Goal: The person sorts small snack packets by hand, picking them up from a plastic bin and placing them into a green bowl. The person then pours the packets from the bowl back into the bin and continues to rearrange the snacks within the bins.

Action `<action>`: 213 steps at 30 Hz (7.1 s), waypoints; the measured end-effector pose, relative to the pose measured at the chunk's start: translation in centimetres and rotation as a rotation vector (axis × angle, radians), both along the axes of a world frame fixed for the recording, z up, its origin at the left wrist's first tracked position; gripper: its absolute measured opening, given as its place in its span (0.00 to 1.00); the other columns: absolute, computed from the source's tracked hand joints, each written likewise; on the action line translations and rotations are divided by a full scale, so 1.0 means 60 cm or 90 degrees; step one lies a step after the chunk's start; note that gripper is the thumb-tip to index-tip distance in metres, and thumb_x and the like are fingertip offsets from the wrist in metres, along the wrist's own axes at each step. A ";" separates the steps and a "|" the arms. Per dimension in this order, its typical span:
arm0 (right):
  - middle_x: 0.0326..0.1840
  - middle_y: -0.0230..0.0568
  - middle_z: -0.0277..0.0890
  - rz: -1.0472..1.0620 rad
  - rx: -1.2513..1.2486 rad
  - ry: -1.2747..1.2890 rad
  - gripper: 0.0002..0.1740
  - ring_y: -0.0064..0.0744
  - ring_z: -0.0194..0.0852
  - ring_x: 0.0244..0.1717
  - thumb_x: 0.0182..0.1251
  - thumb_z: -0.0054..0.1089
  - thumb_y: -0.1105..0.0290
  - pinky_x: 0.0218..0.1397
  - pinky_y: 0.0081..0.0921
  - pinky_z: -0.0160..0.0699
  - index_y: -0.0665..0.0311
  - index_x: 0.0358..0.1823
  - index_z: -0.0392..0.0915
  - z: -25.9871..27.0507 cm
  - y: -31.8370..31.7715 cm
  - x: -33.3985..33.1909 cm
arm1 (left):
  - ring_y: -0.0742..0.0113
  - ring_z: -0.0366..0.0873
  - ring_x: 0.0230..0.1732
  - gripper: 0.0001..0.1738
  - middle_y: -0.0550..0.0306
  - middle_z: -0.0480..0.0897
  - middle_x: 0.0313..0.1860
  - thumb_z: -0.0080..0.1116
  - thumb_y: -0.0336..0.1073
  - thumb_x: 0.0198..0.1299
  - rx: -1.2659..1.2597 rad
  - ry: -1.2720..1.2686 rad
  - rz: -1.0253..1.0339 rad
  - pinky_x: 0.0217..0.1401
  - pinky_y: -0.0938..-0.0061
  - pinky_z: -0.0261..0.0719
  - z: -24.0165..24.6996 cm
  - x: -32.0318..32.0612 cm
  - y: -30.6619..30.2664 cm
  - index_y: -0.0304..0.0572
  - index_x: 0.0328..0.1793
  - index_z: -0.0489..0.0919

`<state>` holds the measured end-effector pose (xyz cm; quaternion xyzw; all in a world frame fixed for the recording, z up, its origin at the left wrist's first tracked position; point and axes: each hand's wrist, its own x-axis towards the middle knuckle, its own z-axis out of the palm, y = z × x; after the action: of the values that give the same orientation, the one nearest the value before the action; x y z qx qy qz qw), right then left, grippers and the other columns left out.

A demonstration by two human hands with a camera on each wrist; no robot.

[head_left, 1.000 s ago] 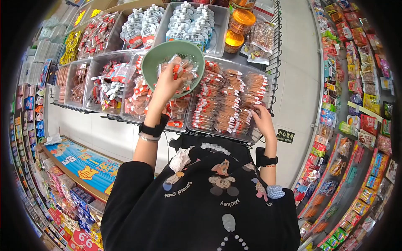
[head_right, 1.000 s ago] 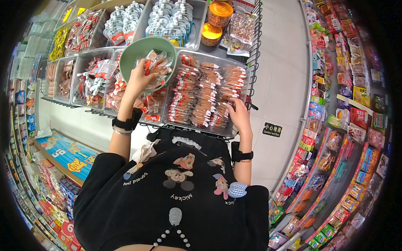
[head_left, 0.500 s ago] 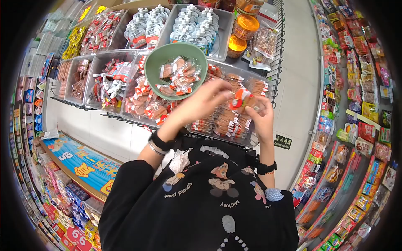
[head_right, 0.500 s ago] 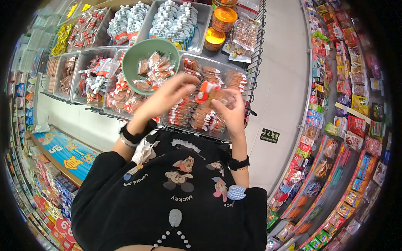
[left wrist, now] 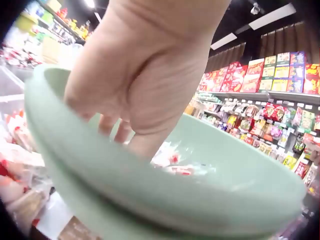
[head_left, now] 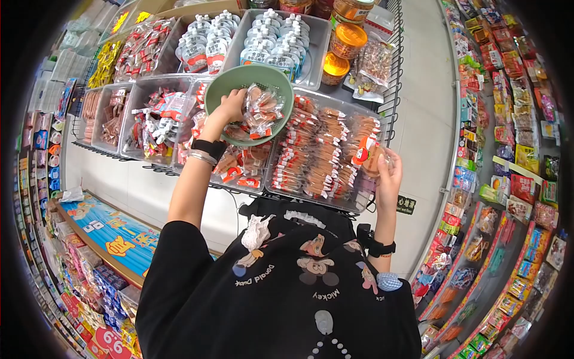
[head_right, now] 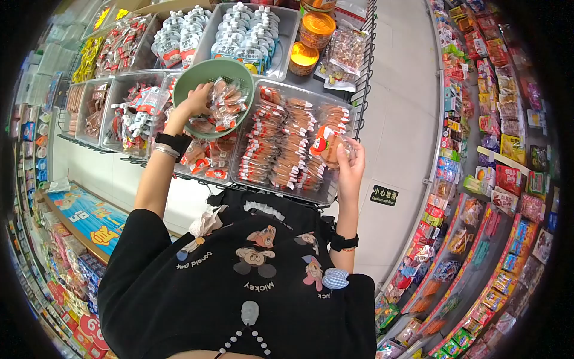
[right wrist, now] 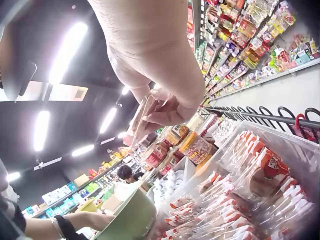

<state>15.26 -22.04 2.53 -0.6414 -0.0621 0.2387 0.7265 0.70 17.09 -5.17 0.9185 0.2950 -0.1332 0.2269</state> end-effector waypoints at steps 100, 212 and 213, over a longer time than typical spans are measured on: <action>0.42 0.37 0.71 0.375 -0.750 -0.644 0.09 0.47 0.76 0.34 0.59 0.53 0.67 0.34 0.37 0.77 0.58 0.41 0.72 -0.074 -0.003 0.046 | 0.73 0.74 0.45 0.26 0.51 0.73 0.48 0.47 0.29 0.64 -0.596 -0.505 0.242 0.48 0.80 0.73 0.200 -0.030 -0.272 0.39 0.67 0.55; 0.38 0.34 0.74 0.126 -0.155 -0.072 0.11 0.18 0.70 0.40 0.62 0.57 0.76 0.45 0.16 0.71 0.69 0.45 0.70 -0.013 -0.006 -0.020 | 0.50 0.73 0.50 0.28 0.44 0.74 0.50 0.65 0.36 0.47 -0.069 -0.257 0.054 0.53 0.63 0.71 0.004 0.027 -0.044 0.42 0.56 0.72; 0.38 0.35 0.74 0.122 -0.152 -0.073 0.11 0.19 0.71 0.40 0.61 0.57 0.76 0.45 0.17 0.71 0.70 0.44 0.71 -0.014 -0.005 -0.020 | 0.51 0.73 0.50 0.29 0.44 0.74 0.50 0.65 0.34 0.45 -0.072 -0.256 0.056 0.53 0.63 0.71 0.013 0.022 -0.044 0.43 0.56 0.71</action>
<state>14.06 -22.35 1.71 -0.7269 -0.1357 0.2753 0.6144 2.04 14.43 -4.37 0.8986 0.2759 0.0466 0.3380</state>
